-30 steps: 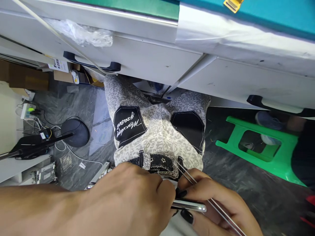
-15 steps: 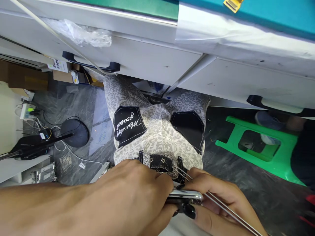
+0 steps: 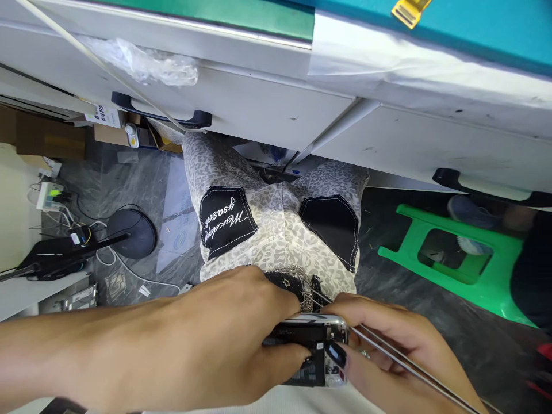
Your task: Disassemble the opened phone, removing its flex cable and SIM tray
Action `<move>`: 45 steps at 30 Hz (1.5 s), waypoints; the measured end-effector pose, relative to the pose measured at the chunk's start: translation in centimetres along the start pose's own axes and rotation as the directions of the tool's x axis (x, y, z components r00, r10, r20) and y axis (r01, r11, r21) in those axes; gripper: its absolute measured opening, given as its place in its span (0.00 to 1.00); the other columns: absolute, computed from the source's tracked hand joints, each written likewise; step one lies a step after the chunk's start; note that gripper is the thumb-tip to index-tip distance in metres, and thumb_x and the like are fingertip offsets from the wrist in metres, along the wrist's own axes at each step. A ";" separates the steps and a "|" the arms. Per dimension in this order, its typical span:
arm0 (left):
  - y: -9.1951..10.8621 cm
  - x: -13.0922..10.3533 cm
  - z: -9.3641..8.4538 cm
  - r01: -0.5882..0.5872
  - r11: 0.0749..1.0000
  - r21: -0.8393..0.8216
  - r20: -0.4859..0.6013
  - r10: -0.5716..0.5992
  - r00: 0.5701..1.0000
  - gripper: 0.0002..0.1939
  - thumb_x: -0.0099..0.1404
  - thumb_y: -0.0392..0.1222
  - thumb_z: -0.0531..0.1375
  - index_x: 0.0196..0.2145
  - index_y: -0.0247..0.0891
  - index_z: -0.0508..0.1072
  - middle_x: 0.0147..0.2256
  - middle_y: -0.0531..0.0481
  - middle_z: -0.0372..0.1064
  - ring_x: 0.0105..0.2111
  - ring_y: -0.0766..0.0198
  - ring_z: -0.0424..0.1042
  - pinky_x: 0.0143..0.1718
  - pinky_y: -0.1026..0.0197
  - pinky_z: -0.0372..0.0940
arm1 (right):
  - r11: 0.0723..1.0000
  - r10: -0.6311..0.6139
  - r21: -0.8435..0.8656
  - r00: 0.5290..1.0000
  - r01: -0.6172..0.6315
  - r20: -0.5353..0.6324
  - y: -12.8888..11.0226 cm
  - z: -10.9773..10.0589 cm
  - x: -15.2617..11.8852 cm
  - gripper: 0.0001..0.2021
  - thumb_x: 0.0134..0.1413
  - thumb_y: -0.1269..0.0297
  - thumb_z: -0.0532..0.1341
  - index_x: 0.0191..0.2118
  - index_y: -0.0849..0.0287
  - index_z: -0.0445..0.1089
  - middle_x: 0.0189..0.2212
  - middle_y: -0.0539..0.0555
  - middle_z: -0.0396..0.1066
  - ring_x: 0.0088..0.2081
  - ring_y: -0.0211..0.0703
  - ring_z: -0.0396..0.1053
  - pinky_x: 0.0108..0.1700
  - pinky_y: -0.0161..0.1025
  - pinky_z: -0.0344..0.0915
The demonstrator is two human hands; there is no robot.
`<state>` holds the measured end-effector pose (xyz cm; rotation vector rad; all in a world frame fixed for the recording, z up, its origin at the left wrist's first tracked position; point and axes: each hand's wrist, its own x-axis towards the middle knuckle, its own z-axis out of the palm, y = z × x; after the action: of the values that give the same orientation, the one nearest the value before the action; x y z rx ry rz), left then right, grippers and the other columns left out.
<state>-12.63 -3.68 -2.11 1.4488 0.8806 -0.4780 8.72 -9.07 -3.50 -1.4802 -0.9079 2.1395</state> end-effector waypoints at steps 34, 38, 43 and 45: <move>1.7 1.7 -1.7 0.008 0.902 -0.431 -0.089 -0.051 0.995 0.13 0.67 0.45 0.52 0.26 0.38 0.61 0.22 0.59 0.48 0.24 0.71 0.49 0.23 0.66 0.48 | 0.999 -0.050 0.001 0.967 0.052 -0.249 -1.5 -1.0 1.3 0.05 0.54 0.66 0.62 0.29 0.52 0.71 0.21 0.46 0.61 0.23 0.37 0.62 0.26 0.31 0.63; 1.1 1.8 -0.9 -0.059 0.888 -0.456 -0.157 -0.015 0.988 0.14 0.68 0.47 0.52 0.26 0.39 0.61 0.23 0.59 0.50 0.24 0.71 0.50 0.23 0.67 0.47 | 0.994 -0.089 -0.089 0.959 0.067 -0.268 -1.6 -0.9 1.3 0.06 0.57 0.66 0.59 0.29 0.52 0.68 0.21 0.46 0.61 0.26 0.39 0.66 0.25 0.30 0.61; 0.7 2.0 -0.5 -0.046 0.875 -0.483 -0.163 -0.038 0.986 0.14 0.68 0.48 0.53 0.27 0.38 0.63 0.24 0.58 0.51 0.25 0.71 0.51 0.24 0.66 0.48 | 0.933 -0.276 -0.316 0.908 0.175 -0.314 -1.7 -0.5 1.4 0.07 0.57 0.67 0.60 0.28 0.53 0.68 0.24 0.46 0.66 0.23 0.36 0.63 0.23 0.31 0.59; 0.7 2.0 -0.6 -0.061 0.849 -0.524 -0.159 -0.027 0.987 0.14 0.68 0.49 0.54 0.29 0.38 0.65 0.25 0.58 0.52 0.26 0.70 0.52 0.24 0.66 0.50 | 0.916 -0.317 -0.345 0.895 0.203 -0.315 -1.7 -0.3 1.5 0.05 0.57 0.66 0.61 0.30 0.52 0.70 0.25 0.46 0.69 0.22 0.35 0.63 0.23 0.30 0.60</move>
<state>-10.98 -2.62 -3.11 0.9890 1.0302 -0.0836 8.40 -6.84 -3.39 -1.7106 -1.2511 1.5102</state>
